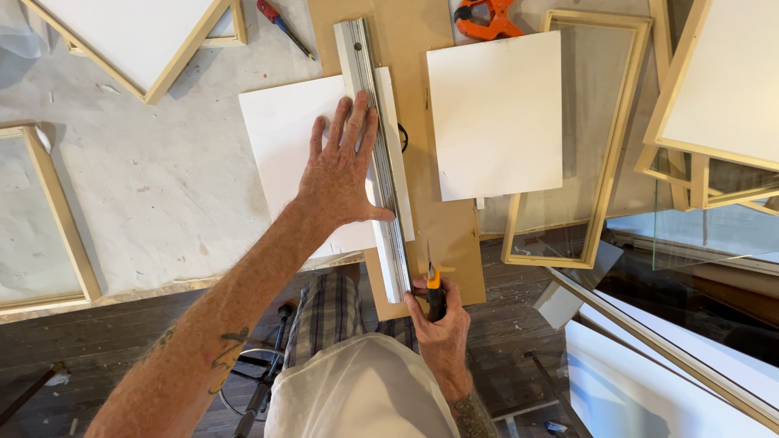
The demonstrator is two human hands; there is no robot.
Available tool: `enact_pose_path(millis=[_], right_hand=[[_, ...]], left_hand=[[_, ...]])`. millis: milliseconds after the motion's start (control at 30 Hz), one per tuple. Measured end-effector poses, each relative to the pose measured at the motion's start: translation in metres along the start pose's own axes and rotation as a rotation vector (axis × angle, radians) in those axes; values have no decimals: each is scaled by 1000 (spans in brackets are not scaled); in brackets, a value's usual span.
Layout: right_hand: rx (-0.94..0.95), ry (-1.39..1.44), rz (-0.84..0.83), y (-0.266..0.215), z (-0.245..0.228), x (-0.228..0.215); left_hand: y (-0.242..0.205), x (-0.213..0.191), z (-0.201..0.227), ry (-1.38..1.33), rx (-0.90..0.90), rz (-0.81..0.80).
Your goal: Measuring and cutting backing material to fit into wooden frames using a utility knife and straight edge.
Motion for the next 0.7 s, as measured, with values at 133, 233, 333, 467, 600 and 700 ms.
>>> enact_pose_path(millis=[133,233,333,467,600,700], right_hand=[[6,12,-1,1,0,0],[-7,-21,-2,0,3,0],[-20,17,-10,0,2,0],[-8,-11,-7,0,1,0],[-8,-20,-14,2,-1,0],[-18,-31,-12,2,-2,-2]], left_hand=[[1,1,0,0,-17,-17],[1,0,0,-15,-8,-11],[2,-1,0,-32,0,-30],[1,0,0,-30,-1,-44],[2,-3,-1,-54,2,-55],[1,0,0,18,9,-33]])
Point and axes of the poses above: each hand's wrist, its own y-axis towards the middle knuckle, its own x-axis out of the palm, z = x × y, the point moved 3 cm from there along y, towards the middle knuckle, and after that the axes turned 5 degrees about -x, right-handed, at the moved point
